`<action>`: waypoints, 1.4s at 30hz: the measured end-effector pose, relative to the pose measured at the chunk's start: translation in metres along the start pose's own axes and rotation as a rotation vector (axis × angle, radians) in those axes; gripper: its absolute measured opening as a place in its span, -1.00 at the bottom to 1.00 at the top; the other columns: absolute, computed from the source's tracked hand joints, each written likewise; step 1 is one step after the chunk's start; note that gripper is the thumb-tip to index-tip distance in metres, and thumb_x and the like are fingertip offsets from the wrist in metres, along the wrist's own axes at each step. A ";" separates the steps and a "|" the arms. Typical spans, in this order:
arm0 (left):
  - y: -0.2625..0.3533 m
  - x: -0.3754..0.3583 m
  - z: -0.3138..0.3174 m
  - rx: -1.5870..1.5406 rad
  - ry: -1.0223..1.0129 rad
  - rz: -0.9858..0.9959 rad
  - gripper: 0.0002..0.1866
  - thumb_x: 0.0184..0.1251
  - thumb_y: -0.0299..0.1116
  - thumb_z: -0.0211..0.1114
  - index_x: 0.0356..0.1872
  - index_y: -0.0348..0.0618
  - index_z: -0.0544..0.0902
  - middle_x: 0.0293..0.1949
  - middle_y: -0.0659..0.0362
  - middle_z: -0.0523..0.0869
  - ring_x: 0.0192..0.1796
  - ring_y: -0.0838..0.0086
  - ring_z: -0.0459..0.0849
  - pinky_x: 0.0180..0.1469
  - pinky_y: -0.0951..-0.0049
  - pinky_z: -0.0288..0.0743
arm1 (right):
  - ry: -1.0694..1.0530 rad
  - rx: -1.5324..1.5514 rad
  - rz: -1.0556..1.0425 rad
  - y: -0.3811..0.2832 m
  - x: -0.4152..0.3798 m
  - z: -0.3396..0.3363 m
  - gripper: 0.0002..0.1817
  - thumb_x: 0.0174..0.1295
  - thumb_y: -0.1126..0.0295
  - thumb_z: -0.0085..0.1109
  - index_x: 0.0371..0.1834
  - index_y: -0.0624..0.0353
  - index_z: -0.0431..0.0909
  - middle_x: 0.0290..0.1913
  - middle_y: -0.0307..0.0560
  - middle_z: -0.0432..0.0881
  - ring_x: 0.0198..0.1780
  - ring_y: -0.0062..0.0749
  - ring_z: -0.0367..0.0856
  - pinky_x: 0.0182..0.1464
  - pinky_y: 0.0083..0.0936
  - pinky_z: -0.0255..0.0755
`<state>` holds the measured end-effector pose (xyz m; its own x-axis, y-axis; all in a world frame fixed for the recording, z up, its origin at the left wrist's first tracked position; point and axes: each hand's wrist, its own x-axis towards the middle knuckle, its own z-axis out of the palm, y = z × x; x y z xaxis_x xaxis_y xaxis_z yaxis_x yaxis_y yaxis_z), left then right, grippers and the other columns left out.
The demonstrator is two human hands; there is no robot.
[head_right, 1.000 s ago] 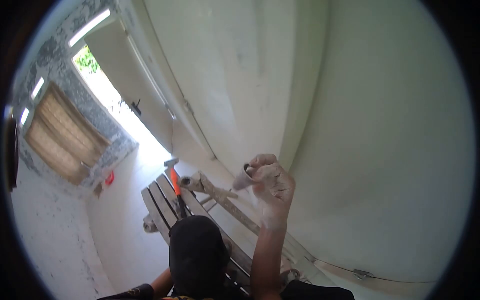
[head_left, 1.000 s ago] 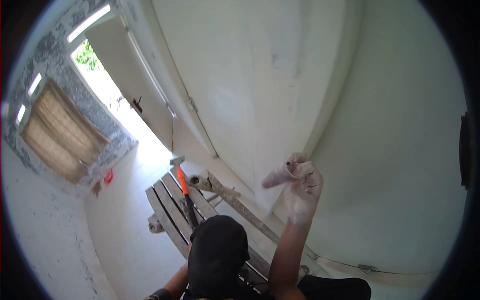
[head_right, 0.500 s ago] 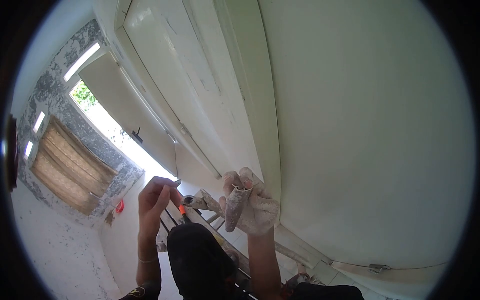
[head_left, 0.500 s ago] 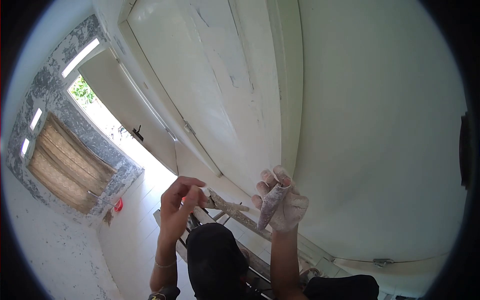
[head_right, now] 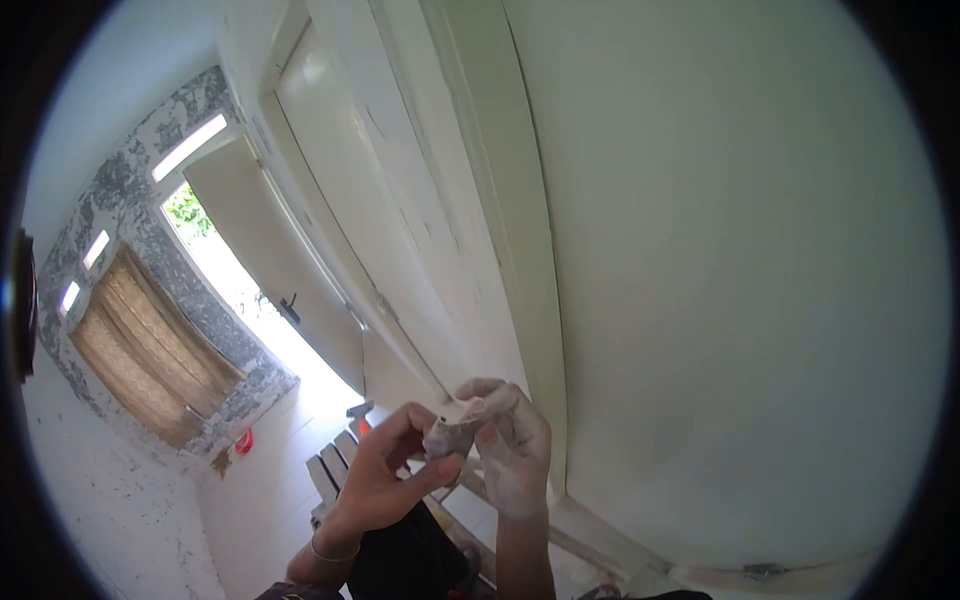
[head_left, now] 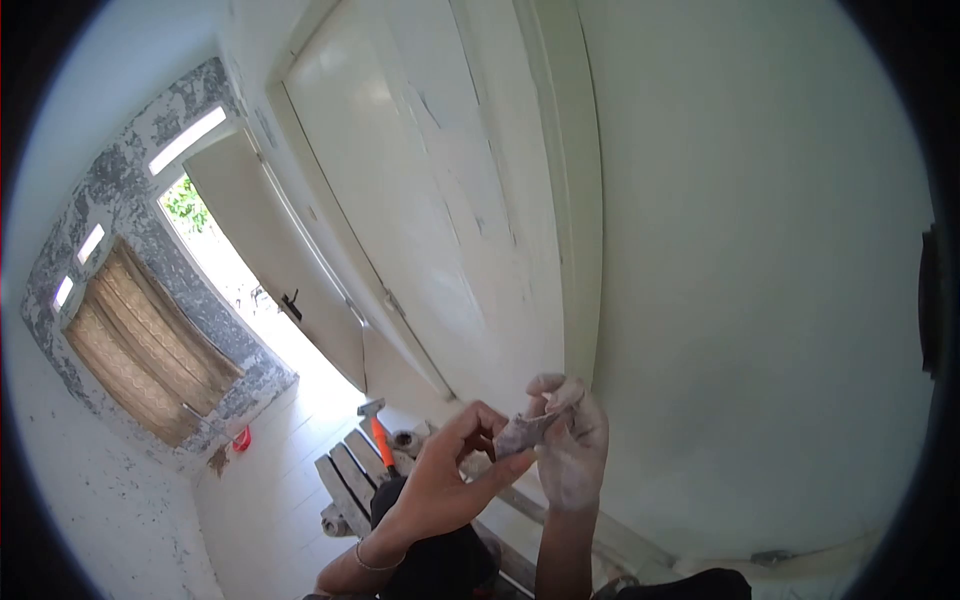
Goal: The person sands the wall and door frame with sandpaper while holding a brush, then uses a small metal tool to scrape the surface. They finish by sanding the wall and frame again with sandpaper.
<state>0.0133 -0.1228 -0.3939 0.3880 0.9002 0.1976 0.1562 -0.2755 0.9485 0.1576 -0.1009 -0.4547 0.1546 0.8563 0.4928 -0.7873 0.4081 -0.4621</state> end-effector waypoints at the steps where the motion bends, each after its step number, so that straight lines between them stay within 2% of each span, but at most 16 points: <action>1: 0.001 0.001 -0.003 0.008 0.008 0.033 -0.69 0.39 -0.38 0.46 0.03 -0.24 0.57 -0.15 0.26 0.65 -0.11 0.59 0.61 -0.05 0.48 0.49 | 0.087 -0.107 -0.073 0.003 0.001 0.001 -0.64 0.36 0.16 0.39 -0.19 0.27 0.54 0.04 0.03 0.57 -0.08 -0.50 0.57 0.01 -0.57 0.42; 3: 0.003 0.005 -0.009 -0.267 -0.134 -0.149 -0.72 0.42 -0.39 0.43 0.02 -0.22 0.58 -0.23 0.30 0.64 -0.15 0.63 0.59 -0.05 0.55 0.47 | 0.060 -0.165 -0.127 0.002 0.003 0.004 -0.61 0.32 0.16 0.43 -0.20 0.30 0.56 0.00 0.01 0.58 -0.07 -0.47 0.58 0.04 -0.52 0.42; 5: 0.005 0.012 -0.017 -0.341 -0.137 -0.114 -0.80 0.39 -0.49 0.43 -0.05 -0.26 0.63 -0.22 0.26 0.67 -0.15 0.58 0.64 0.01 0.55 0.51 | 0.073 -0.246 -0.112 -0.006 0.004 0.014 -0.62 0.31 0.19 0.44 -0.16 0.32 0.58 -0.04 0.00 0.60 -0.05 -0.46 0.59 0.04 -0.49 0.43; 7: 0.004 0.023 -0.025 0.000 0.059 0.259 -0.86 0.33 -0.59 0.44 -0.13 -0.30 0.69 -0.12 0.17 0.75 -0.04 0.52 0.71 0.07 0.48 0.58 | 0.066 -0.277 -0.101 -0.011 0.006 0.022 -0.64 0.33 0.22 0.41 -0.10 0.34 0.60 -0.02 0.04 0.61 -0.05 -0.43 0.60 0.04 -0.46 0.46; 8: 0.016 0.031 -0.030 0.079 0.150 0.338 -0.85 0.25 -0.65 0.46 -0.19 -0.29 0.76 -0.05 0.09 0.81 0.01 0.44 0.77 0.09 0.42 0.64 | 0.132 -0.305 -0.122 -0.010 0.008 0.028 -0.66 0.34 0.23 0.39 -0.12 0.32 0.59 -0.07 0.02 0.63 -0.09 -0.39 0.60 -0.02 -0.44 0.45; 10: 0.038 0.052 -0.053 0.495 0.391 0.606 -0.74 0.13 -0.74 0.46 -0.17 -0.22 0.81 -0.20 0.07 0.85 -0.10 0.35 0.83 -0.03 0.39 0.72 | 0.187 -0.336 -0.156 -0.010 0.010 0.026 -0.69 0.35 0.23 0.37 -0.14 0.29 0.57 -0.13 0.00 0.64 -0.13 -0.35 0.61 -0.08 -0.42 0.44; 12: 0.063 0.081 -0.078 0.742 0.531 0.933 -0.68 0.00 -0.83 0.40 -0.25 -0.21 0.80 -0.22 0.08 0.81 -0.14 0.33 0.80 -0.12 0.43 0.68 | 0.228 -0.309 -0.099 -0.008 0.005 0.008 -0.71 0.37 0.26 0.34 -0.14 0.29 0.57 -0.23 0.00 0.67 -0.23 -0.33 0.61 -0.11 -0.39 0.46; 15: 0.102 0.136 -0.103 0.850 0.522 1.267 -0.71 0.08 -0.84 0.38 -0.22 -0.26 0.76 -0.22 0.11 0.77 -0.11 0.32 0.77 -0.13 0.41 0.68 | 0.268 -0.365 -0.108 -0.007 0.004 -0.005 -0.76 0.37 0.30 0.32 -0.14 0.27 0.57 -0.32 -0.04 0.66 -0.30 -0.34 0.59 -0.14 -0.41 0.45; 16: 0.115 0.155 -0.109 0.908 0.604 1.390 -0.76 0.11 -0.78 0.42 -0.22 -0.28 0.76 -0.20 0.09 0.77 -0.12 0.34 0.77 -0.16 0.41 0.67 | 0.263 -0.363 -0.119 -0.007 0.003 -0.009 -0.76 0.37 0.30 0.32 -0.14 0.27 0.57 -0.32 -0.04 0.66 -0.30 -0.34 0.59 -0.14 -0.41 0.45; 19: 0.154 0.207 -0.114 0.730 0.869 1.381 -0.79 0.23 -0.55 0.51 -0.13 -0.28 0.72 -0.30 0.15 0.70 -0.37 0.42 0.66 -0.31 0.44 0.50 | 0.294 -0.380 -0.105 -0.006 0.004 -0.013 -0.79 0.39 0.34 0.29 -0.15 0.27 0.56 -0.32 -0.05 0.66 -0.32 -0.35 0.58 -0.16 -0.41 0.45; 21: 0.175 0.222 -0.105 0.641 0.889 1.323 -0.81 0.29 -0.59 0.44 -0.10 -0.36 0.68 -0.26 0.05 0.68 -0.29 0.28 0.73 -0.31 0.37 0.58 | 0.313 -0.357 -0.100 -0.008 0.004 -0.015 -0.82 0.39 0.36 0.28 -0.16 0.26 0.55 -0.33 -0.06 0.66 -0.33 -0.38 0.59 -0.17 -0.42 0.46; 25: 0.185 0.243 -0.073 0.531 0.956 1.243 -0.84 0.36 -0.57 0.34 -0.07 -0.37 0.69 -0.22 -0.02 0.69 -0.30 0.19 0.73 -0.26 0.28 0.57 | 0.342 -0.378 -0.111 -0.011 0.005 -0.020 -0.83 0.39 0.38 0.27 -0.16 0.25 0.55 -0.35 -0.07 0.65 -0.34 -0.39 0.58 -0.18 -0.43 0.48; 28: 0.176 0.248 -0.051 0.461 0.932 1.235 -0.84 0.35 -0.61 0.31 -0.08 -0.40 0.69 -0.21 -0.03 0.71 -0.32 0.18 0.73 -0.27 0.27 0.56 | 0.361 -0.391 -0.109 -0.017 0.004 -0.021 -0.85 0.39 0.39 0.27 -0.16 0.24 0.55 -0.36 -0.08 0.63 -0.35 -0.40 0.58 -0.18 -0.44 0.49; 34: 0.184 0.229 -0.036 0.394 0.942 1.004 -0.81 0.33 -0.61 0.28 -0.07 -0.43 0.69 -0.22 -0.05 0.73 -0.37 0.23 0.72 -0.32 0.31 0.54 | 0.400 -0.347 -0.147 -0.031 0.004 -0.025 -0.84 0.39 0.38 0.27 -0.16 0.24 0.55 -0.37 -0.10 0.61 -0.33 -0.42 0.57 -0.19 -0.44 0.48; 37: 0.189 0.224 -0.032 0.442 0.935 1.042 -0.83 0.35 -0.57 0.27 -0.10 -0.42 0.69 -0.35 -0.06 0.72 -0.46 0.31 0.68 -0.37 0.31 0.49 | 0.412 -0.326 -0.151 -0.032 0.005 -0.031 -0.84 0.39 0.37 0.27 -0.17 0.24 0.56 -0.38 -0.11 0.59 -0.32 -0.42 0.56 -0.19 -0.44 0.48; 42: 0.185 0.210 -0.019 0.505 0.861 0.804 -0.83 0.38 -0.59 0.19 -0.10 -0.45 0.64 -0.61 -0.05 0.62 -0.54 0.23 0.64 -0.40 0.25 0.44 | 0.402 -0.341 -0.126 -0.029 0.004 -0.042 -0.82 0.38 0.36 0.29 -0.17 0.24 0.56 -0.38 -0.11 0.60 -0.34 -0.41 0.55 -0.19 -0.44 0.47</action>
<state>0.1066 0.0215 -0.1726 -0.1470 0.2964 0.9437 0.5519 -0.7672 0.3269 0.2055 -0.0960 -0.4703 0.5046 0.8202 0.2697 -0.5195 0.5379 -0.6639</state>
